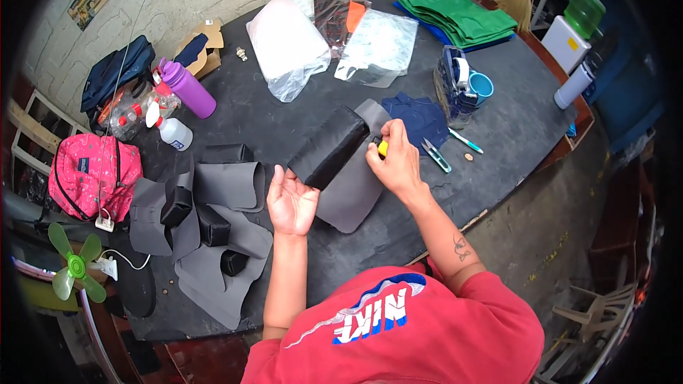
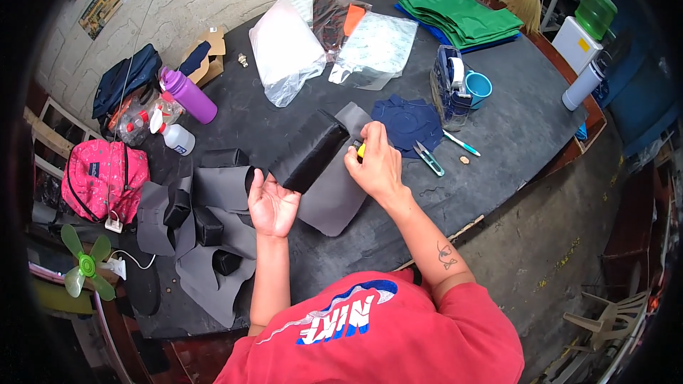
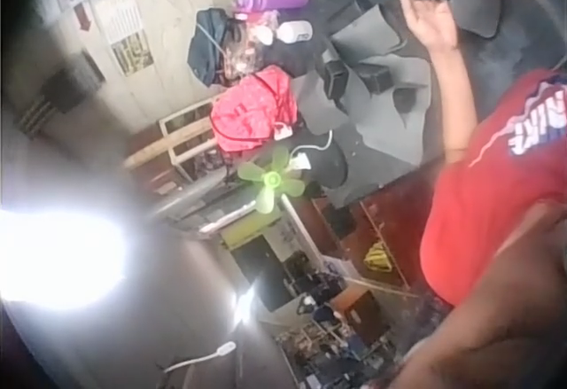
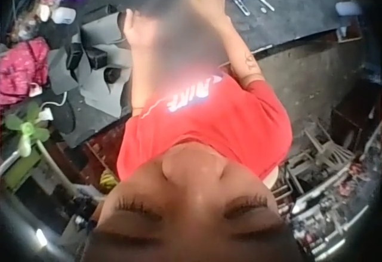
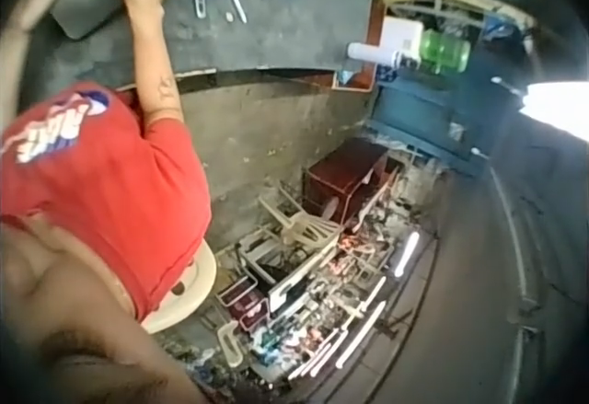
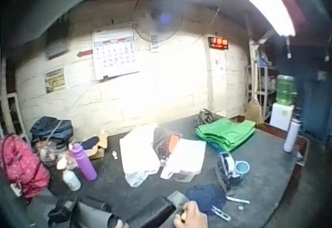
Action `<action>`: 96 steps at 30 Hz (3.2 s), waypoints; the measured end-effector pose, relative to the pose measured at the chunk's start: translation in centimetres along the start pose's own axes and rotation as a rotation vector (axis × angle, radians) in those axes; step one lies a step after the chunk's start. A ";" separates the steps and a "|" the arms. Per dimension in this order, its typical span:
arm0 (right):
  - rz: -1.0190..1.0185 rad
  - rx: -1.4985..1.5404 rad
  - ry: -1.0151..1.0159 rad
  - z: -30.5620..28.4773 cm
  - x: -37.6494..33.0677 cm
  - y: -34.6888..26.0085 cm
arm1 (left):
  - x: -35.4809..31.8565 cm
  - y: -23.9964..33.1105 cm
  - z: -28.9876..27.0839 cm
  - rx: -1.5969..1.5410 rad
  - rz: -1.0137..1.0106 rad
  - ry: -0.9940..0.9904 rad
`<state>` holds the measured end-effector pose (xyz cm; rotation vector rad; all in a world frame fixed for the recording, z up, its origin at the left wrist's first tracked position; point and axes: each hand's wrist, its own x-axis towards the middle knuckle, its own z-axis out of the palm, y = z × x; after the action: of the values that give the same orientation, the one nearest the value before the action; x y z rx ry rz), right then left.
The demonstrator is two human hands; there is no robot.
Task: Marking and organizing pre-cut foam and fabric components for bag manufacturing in a workshop.
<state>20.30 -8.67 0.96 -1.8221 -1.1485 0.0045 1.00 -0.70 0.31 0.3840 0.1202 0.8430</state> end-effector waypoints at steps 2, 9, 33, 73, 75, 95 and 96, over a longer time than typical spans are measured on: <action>-0.011 -0.015 -0.024 -0.1 0.0 0.1 | 0.0 -0.2 -0.1 0.025 0.001 0.000; 0.042 0.113 0.015 -0.1 -0.3 1.5 | 0.0 -1.8 1.1 -0.065 -0.012 0.050; -0.156 0.055 -0.297 7.0 -7.6 0.5 | -1.8 -3.4 -7.6 0.751 0.189 0.540; -0.062 0.074 -0.272 5.8 -5.1 -0.3 | -0.9 -5.0 -5.5 0.552 0.192 0.250; -0.067 0.112 -0.240 5.8 -5.2 0.1 | -0.9 -5.0 -5.7 0.547 0.187 0.231; 0.174 -0.537 0.028 -4.6 -3.0 16.8 | -0.4 -3.0 -7.9 1.611 0.381 0.116; 0.193 -0.529 0.018 -4.4 -2.9 16.2 | -0.3 -2.6 -8.1 1.599 0.375 0.133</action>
<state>31.99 -15.56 -9.35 -2.3882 -1.0170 -0.2224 0.60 -0.20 -8.14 1.8867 0.8853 0.9975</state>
